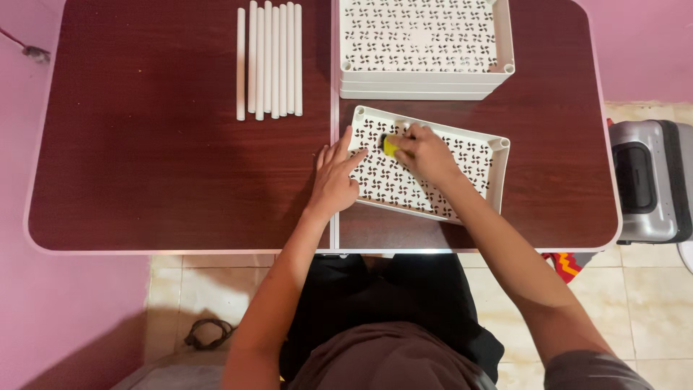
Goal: The person wipes the surface of a white plastic tray with a yellow sponge, then lifts and wipes the underside and edges. The tray is handled one at a time on a wooden table with other trays and white rods nearby.
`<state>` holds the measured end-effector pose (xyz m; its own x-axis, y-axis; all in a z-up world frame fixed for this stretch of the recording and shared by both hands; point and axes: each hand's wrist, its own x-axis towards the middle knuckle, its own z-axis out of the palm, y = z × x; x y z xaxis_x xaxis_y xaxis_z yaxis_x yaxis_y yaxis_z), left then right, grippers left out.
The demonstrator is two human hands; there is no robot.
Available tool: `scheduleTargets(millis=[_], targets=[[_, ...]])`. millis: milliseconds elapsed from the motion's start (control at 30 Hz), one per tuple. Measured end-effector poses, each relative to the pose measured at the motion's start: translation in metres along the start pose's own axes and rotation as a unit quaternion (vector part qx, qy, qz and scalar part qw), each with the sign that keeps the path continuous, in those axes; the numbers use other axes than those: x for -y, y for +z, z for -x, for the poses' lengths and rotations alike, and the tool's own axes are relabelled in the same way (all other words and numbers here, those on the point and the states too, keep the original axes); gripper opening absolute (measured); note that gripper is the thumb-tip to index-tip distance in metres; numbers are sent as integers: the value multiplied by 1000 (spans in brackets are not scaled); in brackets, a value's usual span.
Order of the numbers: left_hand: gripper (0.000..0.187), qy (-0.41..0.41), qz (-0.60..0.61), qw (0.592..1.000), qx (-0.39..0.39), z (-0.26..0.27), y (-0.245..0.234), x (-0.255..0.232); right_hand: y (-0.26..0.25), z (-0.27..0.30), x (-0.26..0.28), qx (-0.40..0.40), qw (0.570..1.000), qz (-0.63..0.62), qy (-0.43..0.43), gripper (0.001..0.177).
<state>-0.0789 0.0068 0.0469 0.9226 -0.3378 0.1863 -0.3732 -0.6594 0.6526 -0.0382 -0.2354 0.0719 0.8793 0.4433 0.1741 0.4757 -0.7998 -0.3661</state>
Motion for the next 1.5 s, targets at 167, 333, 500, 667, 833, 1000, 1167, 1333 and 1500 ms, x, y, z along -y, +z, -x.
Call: scheduleTargets(millis=[167, 333, 500, 667, 833, 1000, 1167, 1333, 1500], targets=[[66, -20, -17, 1000, -5, -3, 4, 0, 6, 13, 15, -20, 999, 20, -42, 37], [71, -5, 0, 1000, -28, -3, 6, 2, 2, 42, 20, 46, 989, -48, -135, 42], [81, 11, 17, 999, -44, -1, 5, 4, 4, 25, 2, 36, 984, 7, -176, 18], [81, 6, 20, 999, -51, -1, 5, 3, 15, 3, 3, -47, 995, 72, -41, 38], [78, 2, 34, 998, -61, -2, 5, 3, 18, 15, 10, -50, 991, 16, -127, 35], [76, -2, 31, 998, -54, -2, 6, 4, 7, 26, 2, 12, 988, -10, -152, 35], [78, -6, 31, 999, -44, -2, 5, 3, 2, 6, 6, 28, 999, 31, 9, 40], [77, -6, 40, 998, -45, -2, 7, 3, 10, 11, 24, -31, 997, 28, -67, 34], [75, 8, 39, 998, -56, 1, 8, 7, 16, 23, 16, -16, 989, -8, -144, 32]])
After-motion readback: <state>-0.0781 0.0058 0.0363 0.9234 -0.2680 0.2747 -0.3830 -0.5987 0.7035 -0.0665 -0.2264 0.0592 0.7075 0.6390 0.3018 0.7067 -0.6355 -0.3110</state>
